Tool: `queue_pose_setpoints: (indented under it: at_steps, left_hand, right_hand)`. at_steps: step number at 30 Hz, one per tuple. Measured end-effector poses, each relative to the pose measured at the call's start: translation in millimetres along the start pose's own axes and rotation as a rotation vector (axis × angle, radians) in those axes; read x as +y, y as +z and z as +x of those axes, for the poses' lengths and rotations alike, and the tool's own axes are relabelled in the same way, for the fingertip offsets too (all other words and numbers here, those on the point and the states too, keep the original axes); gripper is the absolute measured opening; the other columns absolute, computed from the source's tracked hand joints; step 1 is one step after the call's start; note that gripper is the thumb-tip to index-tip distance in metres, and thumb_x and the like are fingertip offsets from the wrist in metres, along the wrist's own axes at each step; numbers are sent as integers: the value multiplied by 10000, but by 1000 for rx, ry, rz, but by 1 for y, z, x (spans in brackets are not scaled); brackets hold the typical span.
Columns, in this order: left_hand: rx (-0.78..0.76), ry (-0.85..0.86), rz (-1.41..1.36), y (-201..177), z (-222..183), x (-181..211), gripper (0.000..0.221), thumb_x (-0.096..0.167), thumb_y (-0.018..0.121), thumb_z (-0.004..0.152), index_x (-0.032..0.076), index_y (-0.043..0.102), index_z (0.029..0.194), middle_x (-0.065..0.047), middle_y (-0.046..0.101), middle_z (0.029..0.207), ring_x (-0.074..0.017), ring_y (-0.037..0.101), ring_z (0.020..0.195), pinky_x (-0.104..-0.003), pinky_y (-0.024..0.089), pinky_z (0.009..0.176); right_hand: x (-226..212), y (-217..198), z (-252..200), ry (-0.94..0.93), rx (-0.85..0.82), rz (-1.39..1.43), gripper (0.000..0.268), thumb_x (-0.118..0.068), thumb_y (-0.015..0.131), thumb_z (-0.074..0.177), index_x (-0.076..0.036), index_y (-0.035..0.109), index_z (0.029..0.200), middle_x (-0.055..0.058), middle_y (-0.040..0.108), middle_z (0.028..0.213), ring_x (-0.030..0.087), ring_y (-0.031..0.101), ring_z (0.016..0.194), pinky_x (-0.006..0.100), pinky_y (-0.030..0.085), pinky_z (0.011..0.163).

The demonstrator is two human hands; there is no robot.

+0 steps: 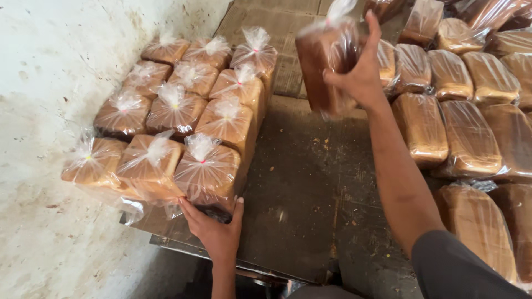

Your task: The person organizes numerous packaged loaves of bread on a metal surface, moving them from one side to another to create neat stacks.

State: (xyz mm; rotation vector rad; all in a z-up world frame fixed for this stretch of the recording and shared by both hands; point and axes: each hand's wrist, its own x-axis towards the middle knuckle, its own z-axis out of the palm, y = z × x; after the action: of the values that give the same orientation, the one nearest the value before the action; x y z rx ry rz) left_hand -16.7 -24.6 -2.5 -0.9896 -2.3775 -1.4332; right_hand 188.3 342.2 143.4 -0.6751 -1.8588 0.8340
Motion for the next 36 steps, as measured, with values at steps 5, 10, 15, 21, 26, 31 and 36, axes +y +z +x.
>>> queue_pose_setpoints:
  at_steps: [5,10,15,21,26,31,36]
  left_hand:
    - [1,-23,-7,0,-3,0,1276,423,909,717,-106,133,1580,-401,247,1602,-557,294,1479,-600,281,1195]
    - [17,25,12,4,-3,-3,1266,437,906,745,-92,124,1588,-398,245,1607,-561,289,1493,-611,293,1213]
    - [2,36,58,8,-5,-8,1273,436,910,753,-92,111,1592,-405,255,1604,-576,309,1479,-628,313,1193]
    - [20,119,25,6,-8,-8,1249,408,923,801,-66,118,1630,-379,276,1628,-556,332,1515,-617,323,1248]
    - [33,74,44,7,-6,-8,1266,417,928,757,-82,136,1610,-378,293,1609,-547,326,1504,-611,314,1237]
    - [56,78,33,6,-9,-9,1275,443,924,774,-100,132,1614,-379,290,1617,-544,323,1506,-602,316,1230]
    - [46,77,29,2,-11,-8,1286,450,925,764,-97,128,1612,-383,283,1618,-540,311,1510,-589,307,1234]
  right_hand:
    - [53,45,13,236,-56,97,1337,89,820,711,-125,-156,1599,251,134,1703,392,413,1471,451,488,1095]
    - [134,103,5,77,-199,39,1299,91,815,798,-67,-163,1640,335,105,1672,434,227,1521,508,316,1216]
    - [120,89,13,236,-236,179,1184,21,705,751,-48,-59,1654,298,425,1586,372,504,1424,434,489,1137]
    - [92,51,9,113,-410,133,1202,1,800,808,-32,-72,1634,252,231,1670,338,243,1542,425,385,1195]
    - [128,-23,32,135,178,-506,779,-240,800,906,-59,400,1549,196,500,1521,347,496,1443,440,438,1249]
    - [191,-40,25,391,295,-997,845,-576,758,977,-37,376,1503,289,387,1484,517,354,1352,666,329,1058]
    - [143,-16,-23,410,228,-1044,948,-430,807,802,-113,322,1552,263,352,1554,545,332,1381,675,351,1051]
